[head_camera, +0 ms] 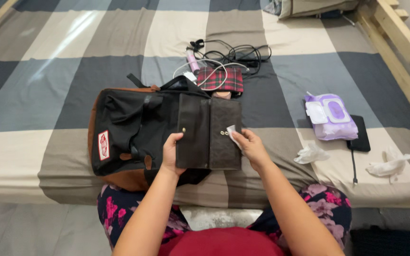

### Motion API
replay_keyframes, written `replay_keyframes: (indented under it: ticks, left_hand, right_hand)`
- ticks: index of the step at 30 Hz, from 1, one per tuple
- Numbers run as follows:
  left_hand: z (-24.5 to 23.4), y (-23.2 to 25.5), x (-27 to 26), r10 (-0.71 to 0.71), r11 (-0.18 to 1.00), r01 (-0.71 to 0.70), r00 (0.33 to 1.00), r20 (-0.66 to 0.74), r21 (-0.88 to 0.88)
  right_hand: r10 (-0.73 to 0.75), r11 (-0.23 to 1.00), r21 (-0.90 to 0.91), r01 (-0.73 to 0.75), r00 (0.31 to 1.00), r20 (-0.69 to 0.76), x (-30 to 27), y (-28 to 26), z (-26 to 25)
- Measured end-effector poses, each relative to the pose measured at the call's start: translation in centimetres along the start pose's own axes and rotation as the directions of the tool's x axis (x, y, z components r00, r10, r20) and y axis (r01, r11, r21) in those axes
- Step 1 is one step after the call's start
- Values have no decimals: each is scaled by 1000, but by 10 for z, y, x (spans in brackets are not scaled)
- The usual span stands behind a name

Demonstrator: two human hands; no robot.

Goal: The person sits on a bed and wipes a brown wallet with a white wipe, cleaning the exterior and interior compartments. They then place the wallet into a black backpack and later pick up a red plaid pouch to wipe it as well.

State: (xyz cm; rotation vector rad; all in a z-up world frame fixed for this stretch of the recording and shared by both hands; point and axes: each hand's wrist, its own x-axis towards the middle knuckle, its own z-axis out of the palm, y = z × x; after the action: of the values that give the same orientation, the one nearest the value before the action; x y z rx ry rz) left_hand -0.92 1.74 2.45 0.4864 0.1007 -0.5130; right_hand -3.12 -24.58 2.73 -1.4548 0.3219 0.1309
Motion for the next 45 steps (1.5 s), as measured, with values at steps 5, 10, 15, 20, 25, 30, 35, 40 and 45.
replay_keyframes:
  ticks: [5, 10, 15, 20, 25, 30, 35, 40, 45]
  left_hand:
    - [14, 19, -2, 232, 896, -217, 973, 9, 388]
    - [45, 60, 11, 312, 408, -371, 915, 254, 834]
    - [76, 43, 10, -265, 729, 90, 951, 159, 679]
    - [88, 19, -14, -170, 720, -155, 905, 389, 677]
    - [88, 6, -17, -17, 627, -209, 959, 282, 750]
    - [80, -7, -10, 182, 820, -232, 972, 147, 524]
    - [85, -17, 0, 253, 918, -274, 961, 107, 288]
    - [94, -7, -11, 298, 900, -333, 941, 162, 282]
    - [110, -9, -31, 271, 804, -380, 919, 287, 457]
  right_hand:
    - [-285, 958, 94, 273, 942, 176, -17, -47, -12]
    - [-163, 942, -199, 270, 887, 432, -20, -111, -35]
    - [-47, 871, -410, 271, 876, 480, -9, -158, -46]
    - [-111, 753, -545, 370, 887, 448, -9, -176, -44]
    - [37, 873, -415, 256, 814, 579, 1, -182, -40]
    - [-568, 541, -514, 666, 740, 361, -14, -170, -3]
    - [-839, 116, -678, 726, 436, 324, -69, -123, 67]
    - [-769, -84, -559, 825, 303, 563, -73, -130, 60]
    - [-926, 26, -881, 473, 343, 157, -55, -161, 40]
